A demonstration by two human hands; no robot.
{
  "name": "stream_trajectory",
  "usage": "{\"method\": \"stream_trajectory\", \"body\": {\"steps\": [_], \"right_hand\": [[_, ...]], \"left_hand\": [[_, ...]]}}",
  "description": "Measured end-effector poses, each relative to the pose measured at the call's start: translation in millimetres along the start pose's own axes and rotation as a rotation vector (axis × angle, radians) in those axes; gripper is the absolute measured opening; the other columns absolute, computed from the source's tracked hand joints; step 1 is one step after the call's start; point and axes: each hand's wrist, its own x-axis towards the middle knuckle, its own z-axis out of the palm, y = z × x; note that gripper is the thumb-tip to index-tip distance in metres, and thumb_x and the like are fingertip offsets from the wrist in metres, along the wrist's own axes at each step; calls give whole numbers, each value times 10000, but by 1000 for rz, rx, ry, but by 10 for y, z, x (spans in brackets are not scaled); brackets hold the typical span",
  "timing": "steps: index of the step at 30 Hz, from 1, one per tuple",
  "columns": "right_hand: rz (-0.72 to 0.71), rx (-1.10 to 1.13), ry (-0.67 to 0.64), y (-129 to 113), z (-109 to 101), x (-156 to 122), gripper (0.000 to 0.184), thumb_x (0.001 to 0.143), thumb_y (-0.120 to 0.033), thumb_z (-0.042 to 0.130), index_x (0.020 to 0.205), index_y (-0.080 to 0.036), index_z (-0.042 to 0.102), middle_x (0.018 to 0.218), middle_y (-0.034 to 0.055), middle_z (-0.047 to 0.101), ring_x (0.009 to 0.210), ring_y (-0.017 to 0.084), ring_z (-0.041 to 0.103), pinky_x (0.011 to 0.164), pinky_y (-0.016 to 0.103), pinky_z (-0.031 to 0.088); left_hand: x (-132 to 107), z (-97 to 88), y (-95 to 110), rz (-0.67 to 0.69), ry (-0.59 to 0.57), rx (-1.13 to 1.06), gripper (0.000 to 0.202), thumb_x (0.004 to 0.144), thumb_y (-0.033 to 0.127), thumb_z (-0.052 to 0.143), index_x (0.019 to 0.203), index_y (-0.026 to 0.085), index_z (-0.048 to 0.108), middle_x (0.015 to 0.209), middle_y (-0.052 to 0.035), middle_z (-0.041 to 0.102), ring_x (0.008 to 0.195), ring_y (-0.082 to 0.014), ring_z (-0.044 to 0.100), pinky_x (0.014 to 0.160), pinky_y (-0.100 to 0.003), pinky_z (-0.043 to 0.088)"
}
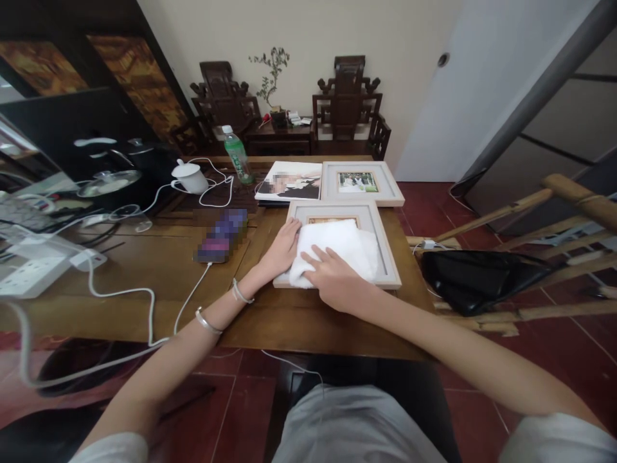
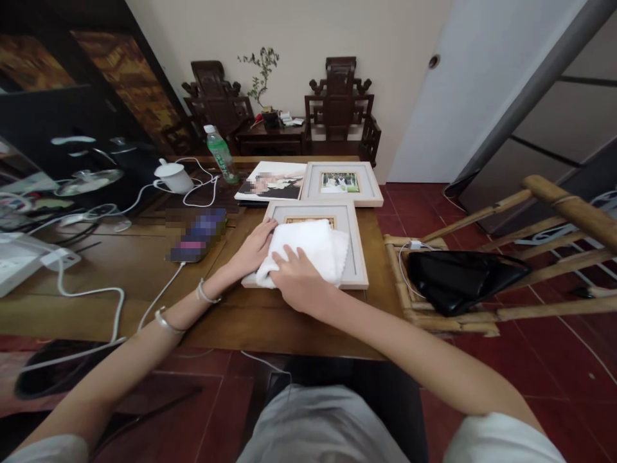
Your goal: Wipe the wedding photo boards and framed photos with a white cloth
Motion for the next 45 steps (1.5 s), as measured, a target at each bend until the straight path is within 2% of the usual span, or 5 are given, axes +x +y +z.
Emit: {"method": "stream_trajectory", "body": {"steps": [13, 26, 29, 38, 45], "right_hand": [[265, -112, -51, 458, -89, -912, 524, 652, 66, 441, 1042, -165, 705, 1451, 110, 470, 1380, 332, 354, 1077, 581, 324], [274, -159, 38, 1284, 62, -241, 543, 693, 24, 423, 1165, -124, 644, 1425, 141, 501, 1348, 320, 389, 1055, 550, 320], [208, -173, 18, 1176, 71, -325, 510, 714, 19, 416, 1149, -106, 652, 1427, 164, 492, 1346, 345, 380, 1057, 575, 306], [174, -29, -48, 257, -78, -954, 531, 708, 13, 445, 1173, -152, 644, 1472, 152, 438, 1377, 365, 342, 1086, 601, 305], [176, -88, -2, 605, 49, -656, 514, 735, 21, 436, 1188, -124, 632, 1451, 151, 468, 1374, 353, 352, 1106, 571, 289]], "left_hand": [[12, 53, -43, 53, 7, 40, 416, 940, 210, 338, 1298, 96, 516, 1417, -160, 494, 1412, -286, 317, 1165, -519, 273], [9, 45, -82, 67, -15, 57, 428, 939, 222, 346, 1317, 103, 507, 1428, -165, 481, 1418, -294, 304, 1160, -543, 262], [4, 45, -63, 60, -12, 54, 430, 941, 227, 341, 1311, 89, 510, 1432, -178, 472, 1416, -302, 305, 1162, -537, 265], [0, 39, -11, 42, -8, 67, 438, 944, 231, 338, 1303, 46, 507, 1439, -204, 455, 1414, -308, 306, 1165, -522, 268], [11, 20, -36, 67, -49, 94, 444, 947, 227, 329, 1308, 35, 501, 1439, -205, 454, 1421, -305, 293, 1174, -500, 257]]}}
